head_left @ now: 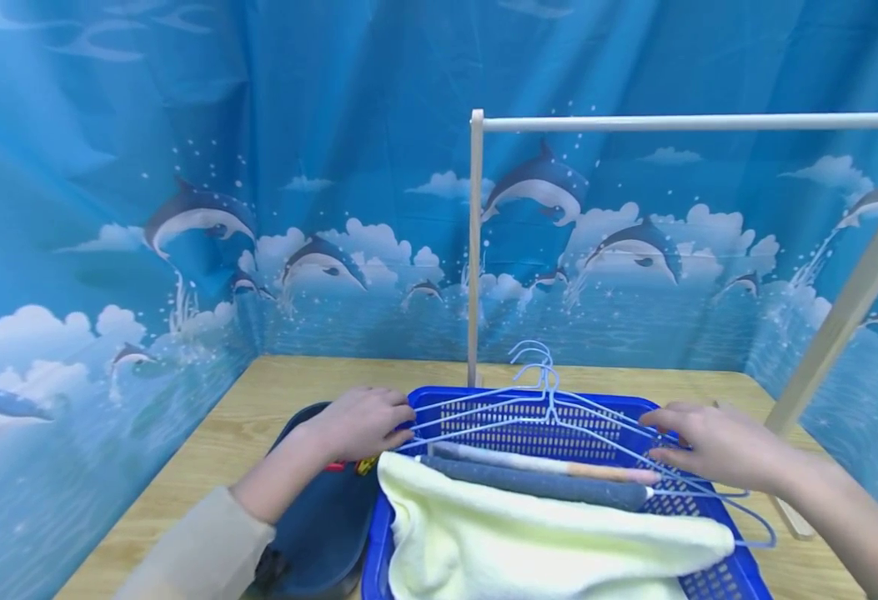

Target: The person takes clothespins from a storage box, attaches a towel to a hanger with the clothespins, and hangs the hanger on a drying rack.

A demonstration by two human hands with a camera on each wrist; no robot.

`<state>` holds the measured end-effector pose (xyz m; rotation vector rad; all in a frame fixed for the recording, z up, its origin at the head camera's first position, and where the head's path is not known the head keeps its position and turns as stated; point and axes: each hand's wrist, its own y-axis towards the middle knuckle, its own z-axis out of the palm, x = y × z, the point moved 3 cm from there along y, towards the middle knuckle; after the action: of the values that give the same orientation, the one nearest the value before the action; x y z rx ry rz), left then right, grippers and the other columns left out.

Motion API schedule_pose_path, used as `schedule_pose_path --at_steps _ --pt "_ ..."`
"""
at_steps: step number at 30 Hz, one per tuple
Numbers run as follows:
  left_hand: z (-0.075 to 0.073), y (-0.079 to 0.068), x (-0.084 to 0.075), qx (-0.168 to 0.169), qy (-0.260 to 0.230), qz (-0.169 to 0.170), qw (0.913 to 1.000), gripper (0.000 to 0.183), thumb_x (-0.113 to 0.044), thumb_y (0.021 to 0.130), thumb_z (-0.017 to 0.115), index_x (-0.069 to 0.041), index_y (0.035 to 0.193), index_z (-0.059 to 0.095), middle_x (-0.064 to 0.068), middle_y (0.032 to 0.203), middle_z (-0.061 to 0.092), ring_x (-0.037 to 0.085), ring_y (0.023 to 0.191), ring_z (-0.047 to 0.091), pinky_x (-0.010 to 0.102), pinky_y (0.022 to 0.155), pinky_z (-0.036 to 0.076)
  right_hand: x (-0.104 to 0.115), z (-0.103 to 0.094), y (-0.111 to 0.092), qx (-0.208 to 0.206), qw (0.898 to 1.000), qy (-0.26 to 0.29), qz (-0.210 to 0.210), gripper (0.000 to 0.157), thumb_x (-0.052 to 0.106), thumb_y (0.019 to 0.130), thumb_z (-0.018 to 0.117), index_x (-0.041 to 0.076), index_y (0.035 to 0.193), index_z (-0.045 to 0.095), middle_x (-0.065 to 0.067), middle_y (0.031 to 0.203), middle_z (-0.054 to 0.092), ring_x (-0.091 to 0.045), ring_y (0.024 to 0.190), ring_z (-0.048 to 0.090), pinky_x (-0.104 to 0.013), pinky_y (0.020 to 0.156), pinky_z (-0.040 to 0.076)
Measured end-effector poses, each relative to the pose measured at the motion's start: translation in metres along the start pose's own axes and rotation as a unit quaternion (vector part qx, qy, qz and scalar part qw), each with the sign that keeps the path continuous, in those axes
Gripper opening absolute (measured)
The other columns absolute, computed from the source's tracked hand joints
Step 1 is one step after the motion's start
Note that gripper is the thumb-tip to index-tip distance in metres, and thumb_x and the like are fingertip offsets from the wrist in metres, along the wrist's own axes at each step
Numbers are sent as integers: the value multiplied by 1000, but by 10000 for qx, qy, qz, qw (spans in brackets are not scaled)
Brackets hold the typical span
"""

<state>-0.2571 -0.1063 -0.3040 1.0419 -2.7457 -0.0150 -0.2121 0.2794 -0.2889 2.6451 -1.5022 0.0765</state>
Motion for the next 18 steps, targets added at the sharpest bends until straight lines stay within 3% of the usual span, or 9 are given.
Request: schedule_pose_path --at_steps 4,9,14,18 --pt "0 2 0 -14 45 92 9999 26 -34 92 57 -13 104 68 1 97 63 17 91 60 38 82 48 1 1 0 81 9998 -39 -152 30 37 82 69 18 104 65 9 93 62 1 69 55 -32 58 46" --pt "1 4 2 -6 67 102 9999 30 -37 93 55 -14 107 67 2 101 64 19 96 60 42 88 46 2 5 -2 308 9991 51 -272 20 33 80 71 21 93 64 16 77 52 5 61 44 -21 50 38" --pt "3 5 5 -102 170 222 9996 32 -40 93 53 -15 108 66 2 106 64 21 103 58 45 95 42 4 10 -3 479 9981 29 -374 13 19 79 72 22 88 63 19 67 46 4 56 38 -27 55 38" --pt "5 5 6 -98 252 252 9993 34 -43 94 51 -16 109 64 1 107 63 20 103 57 45 95 41 4 15 -5 705 9966 175 -395 19 9 79 69 24 81 58 17 62 40 2 53 34 -27 55 34"
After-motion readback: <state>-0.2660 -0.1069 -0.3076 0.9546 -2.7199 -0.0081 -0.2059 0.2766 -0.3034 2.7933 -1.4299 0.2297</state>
